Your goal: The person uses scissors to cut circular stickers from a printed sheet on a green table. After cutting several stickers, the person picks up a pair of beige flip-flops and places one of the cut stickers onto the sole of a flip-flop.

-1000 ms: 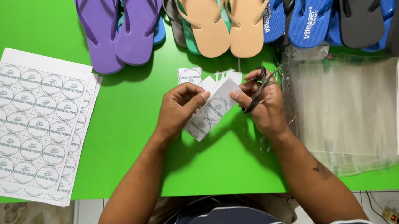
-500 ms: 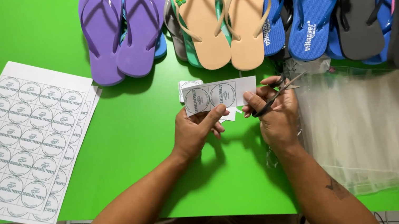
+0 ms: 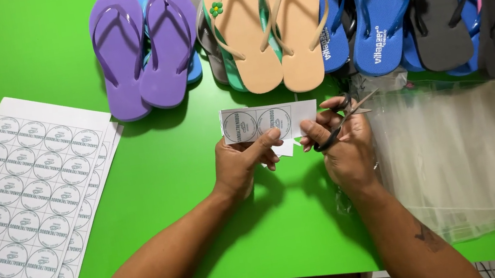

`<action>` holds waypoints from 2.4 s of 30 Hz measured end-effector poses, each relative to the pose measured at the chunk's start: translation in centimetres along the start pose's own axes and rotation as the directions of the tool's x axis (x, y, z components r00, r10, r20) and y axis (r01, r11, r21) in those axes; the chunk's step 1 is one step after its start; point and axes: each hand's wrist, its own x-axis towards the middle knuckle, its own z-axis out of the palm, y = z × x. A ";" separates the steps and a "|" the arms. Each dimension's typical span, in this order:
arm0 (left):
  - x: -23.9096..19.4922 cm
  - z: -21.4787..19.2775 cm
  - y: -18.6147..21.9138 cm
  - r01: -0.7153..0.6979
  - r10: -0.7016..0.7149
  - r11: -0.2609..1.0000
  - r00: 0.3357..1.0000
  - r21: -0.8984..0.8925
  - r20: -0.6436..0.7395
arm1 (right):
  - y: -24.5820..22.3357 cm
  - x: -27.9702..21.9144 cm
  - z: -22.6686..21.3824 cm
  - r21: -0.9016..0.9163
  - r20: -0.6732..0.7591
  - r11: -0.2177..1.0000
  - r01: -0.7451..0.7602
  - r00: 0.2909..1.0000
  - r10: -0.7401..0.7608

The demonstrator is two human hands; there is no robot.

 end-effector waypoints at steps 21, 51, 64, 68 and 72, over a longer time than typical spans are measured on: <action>1.0 -1.2 2.1 -0.140 0.141 0.990 0.979 0.016 -0.150 | 1.2 -1.1 -0.9 -0.305 0.308 0.883 -0.358 0.840 0.447; -1.1 0.3 2.3 0.029 -0.042 0.995 0.989 -0.095 -0.138 | -0.3 -1.8 0.1 -0.628 0.463 0.722 -0.291 0.606 0.647; -1.2 0.5 2.2 0.024 -0.038 0.995 0.988 -0.095 -0.149 | -0.6 -1.8 0.4 -0.643 0.434 0.707 -0.296 0.619 0.654; -1.2 0.5 2.4 0.022 -0.033 0.996 0.989 -0.085 -0.141 | -0.5 -1.8 0.4 -0.643 0.427 0.703 -0.304 0.620 0.658; -1.3 0.5 2.2 0.025 -0.040 0.995 0.987 -0.097 -0.156 | -0.6 -1.8 0.6 -0.658 0.402 0.685 -0.312 0.624 0.670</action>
